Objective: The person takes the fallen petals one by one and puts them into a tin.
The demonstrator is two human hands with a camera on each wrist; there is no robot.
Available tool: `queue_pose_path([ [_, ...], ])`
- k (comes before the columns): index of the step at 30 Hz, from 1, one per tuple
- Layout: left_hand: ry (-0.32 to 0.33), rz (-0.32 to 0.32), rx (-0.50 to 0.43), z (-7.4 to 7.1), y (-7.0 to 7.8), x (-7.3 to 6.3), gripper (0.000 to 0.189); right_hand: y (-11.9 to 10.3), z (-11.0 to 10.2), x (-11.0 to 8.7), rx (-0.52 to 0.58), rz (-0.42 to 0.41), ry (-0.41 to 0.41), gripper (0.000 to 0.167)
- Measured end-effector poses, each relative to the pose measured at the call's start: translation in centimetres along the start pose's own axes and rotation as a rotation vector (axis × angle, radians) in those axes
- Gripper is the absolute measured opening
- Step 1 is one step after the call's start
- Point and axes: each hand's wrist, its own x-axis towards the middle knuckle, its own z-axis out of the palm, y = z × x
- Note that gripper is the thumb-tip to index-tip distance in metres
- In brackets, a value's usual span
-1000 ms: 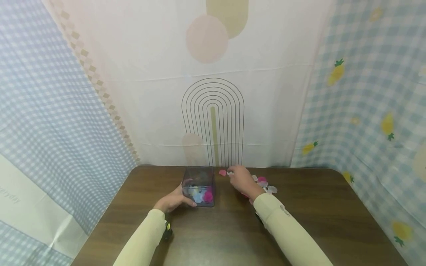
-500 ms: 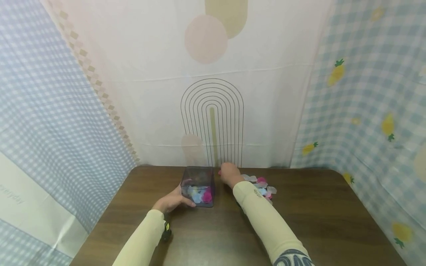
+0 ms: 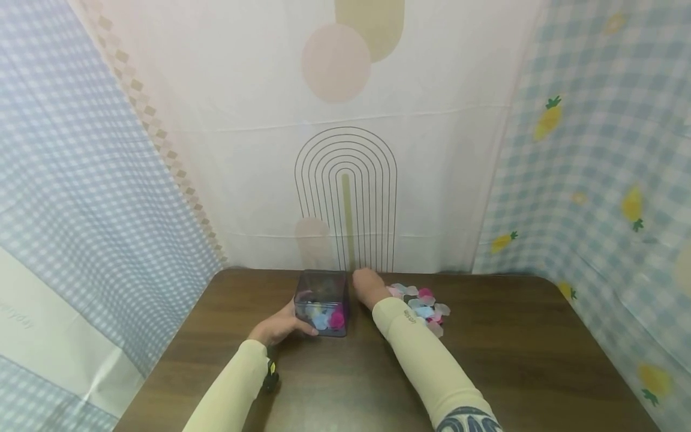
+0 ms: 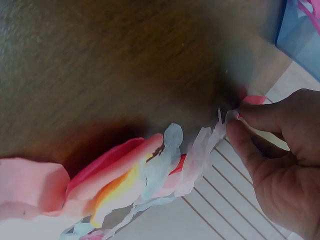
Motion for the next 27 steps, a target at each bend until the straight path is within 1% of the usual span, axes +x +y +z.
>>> queue_pose_path([
  [1,0.000,0.000,-0.001,0.0,0.0,0.0,0.108,-0.1,0.1,-0.1,-0.017,-0.005,0.008,0.013],
  [2,0.000,-0.002,-0.002,0.1,0.0,0.0,0.108,-0.7,-0.4,-0.6,-0.015,0.004,-0.001,0.013],
  [7,-0.001,0.002,0.001,0.1,-0.1,0.1,0.111,-1.5,-0.1,-1.3,-0.072,-0.005,0.025,0.017],
  [15,-0.006,0.007,-0.004,0.0,0.1,0.0,0.113,-2.4,-0.5,-2.4,-0.047,-0.022,0.062,0.013],
  [18,-0.011,0.005,-0.006,0.0,0.2,0.0,0.113,-2.5,-0.5,-2.6,-0.057,-0.017,0.057,0.010],
  [23,-0.005,-0.004,-0.007,0.1,0.1,-0.1,0.111,-2.5,-0.2,-3.0,-0.073,-0.036,0.048,0.006],
  [27,-0.003,-0.003,-0.004,0.2,0.1,-0.2,0.109,-2.6,-0.3,-3.3,-0.065,-0.040,0.051,0.004],
])
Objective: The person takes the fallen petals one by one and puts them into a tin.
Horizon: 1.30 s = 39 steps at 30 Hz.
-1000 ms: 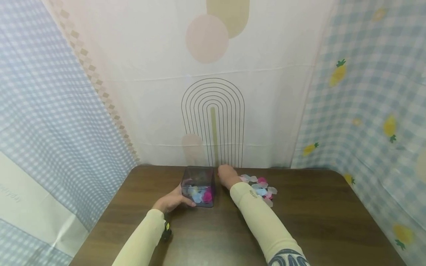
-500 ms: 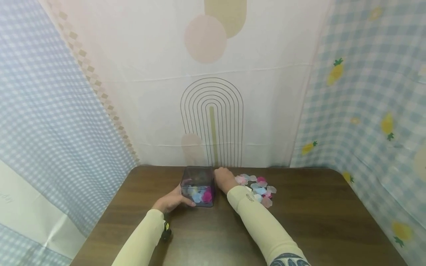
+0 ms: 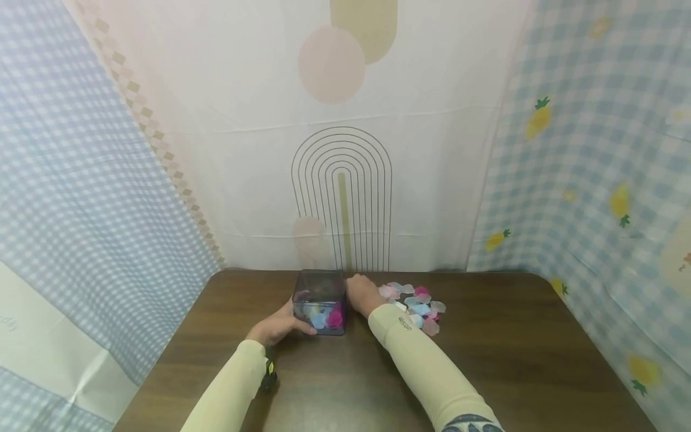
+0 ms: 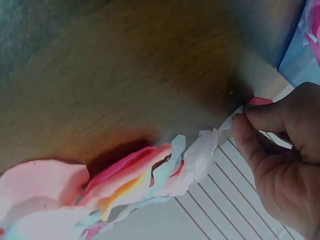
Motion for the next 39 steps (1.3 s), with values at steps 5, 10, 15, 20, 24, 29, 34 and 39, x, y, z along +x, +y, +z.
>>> queue_pose_path([
  [5,-0.006,-0.002,0.000,0.0,0.1,0.1,0.110,0.0,-0.2,-0.4,0.036,0.009,-0.016,0.014],
  [10,-0.009,0.006,-0.005,0.2,0.1,0.2,0.109,0.4,0.0,-0.5,0.043,0.014,-0.033,0.024],
  [15,-0.011,0.014,-0.002,0.2,0.2,0.2,0.109,0.6,-0.1,-0.7,0.050,0.015,-0.031,0.026],
  [20,-0.016,0.006,-0.001,0.1,0.1,0.1,0.108,1.0,-0.5,-0.8,0.073,-0.027,-0.069,0.022],
  [24,-0.025,0.002,-0.004,-0.1,0.0,0.1,0.108,1.9,-0.5,-0.7,0.093,-0.058,-0.088,0.019],
  [29,-0.024,0.012,-0.011,-0.3,-0.1,0.0,0.109,3.1,-1.0,-1.0,0.209,-0.066,-0.024,0.016],
  [34,-0.013,-0.001,0.000,-0.4,0.0,-0.1,0.110,4.0,-2.8,-1.8,0.352,-0.030,0.058,0.008],
  [39,-0.008,-0.001,-0.006,-0.2,0.2,-0.2,0.107,4.1,-5.1,-2.8,0.447,0.003,0.139,0.010],
])
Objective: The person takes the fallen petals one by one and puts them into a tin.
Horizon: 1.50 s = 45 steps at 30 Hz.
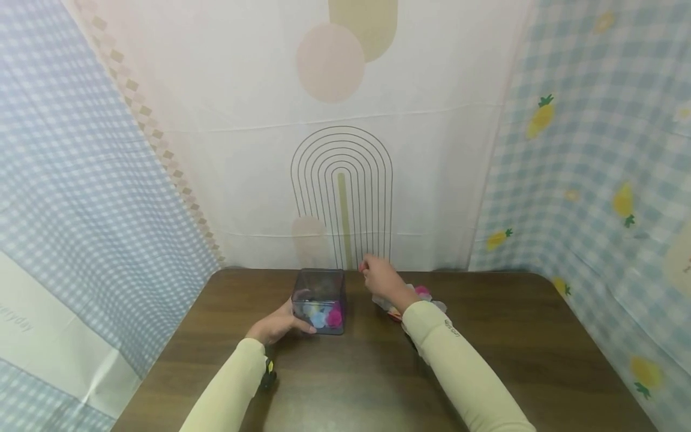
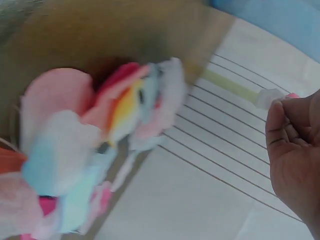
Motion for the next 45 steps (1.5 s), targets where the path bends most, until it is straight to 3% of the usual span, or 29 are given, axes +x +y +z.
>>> queue_pose_path([
  [9,-0.016,-0.001,0.004,0.2,0.0,0.2,0.107,-2.9,-2.5,-2.0,0.218,-0.061,0.132,0.010],
  [20,-0.008,0.009,-0.001,0.1,0.0,0.7,0.110,-5.0,-2.2,-3.2,0.299,-0.099,0.164,0.008],
  [30,-0.004,0.008,-0.001,0.3,0.1,0.6,0.110,-6.1,-1.3,-3.0,0.309,-0.121,0.154,0.007],
  [37,-0.005,0.021,0.002,0.1,-0.1,0.8,0.113,-7.4,-0.5,-1.7,0.282,-0.195,0.099,0.009],
  [45,-0.004,-0.006,0.001,0.0,0.0,0.4,0.114,-8.4,1.8,0.4,0.123,-0.255,0.005,0.010],
])
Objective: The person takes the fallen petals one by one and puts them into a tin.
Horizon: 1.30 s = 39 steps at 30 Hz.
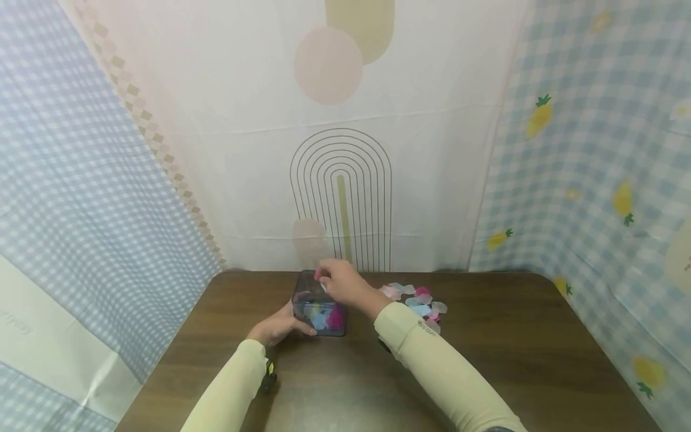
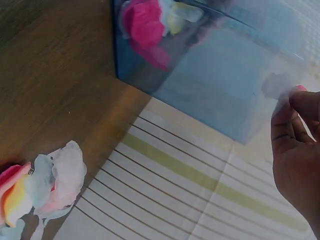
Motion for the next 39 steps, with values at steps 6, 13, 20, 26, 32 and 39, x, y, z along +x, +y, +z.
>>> queue_pose_path([
  [6,-0.007,0.000,-0.006,0.3,-0.3,0.0,0.113,0.3,1.4,1.0,-0.147,-0.001,-0.102,0.012],
  [13,-0.012,0.005,-0.010,0.4,-0.4,0.0,0.110,0.6,1.7,1.2,-0.211,0.023,-0.158,0.012],
  [20,-0.030,-0.001,-0.017,0.2,-0.3,0.0,0.111,0.4,2.1,1.4,-0.282,0.014,-0.183,0.014],
  [26,-0.026,0.005,-0.011,-0.2,0.1,-0.1,0.110,0.4,2.5,1.8,-0.328,0.025,-0.177,0.020],
  [32,-0.006,-0.002,0.015,-0.3,0.2,-0.4,0.110,0.1,2.5,1.9,-0.326,0.035,-0.184,0.020],
  [39,-0.015,-0.004,0.013,0.0,0.1,-0.3,0.111,-0.2,2.5,1.7,-0.340,0.057,-0.188,0.019],
])
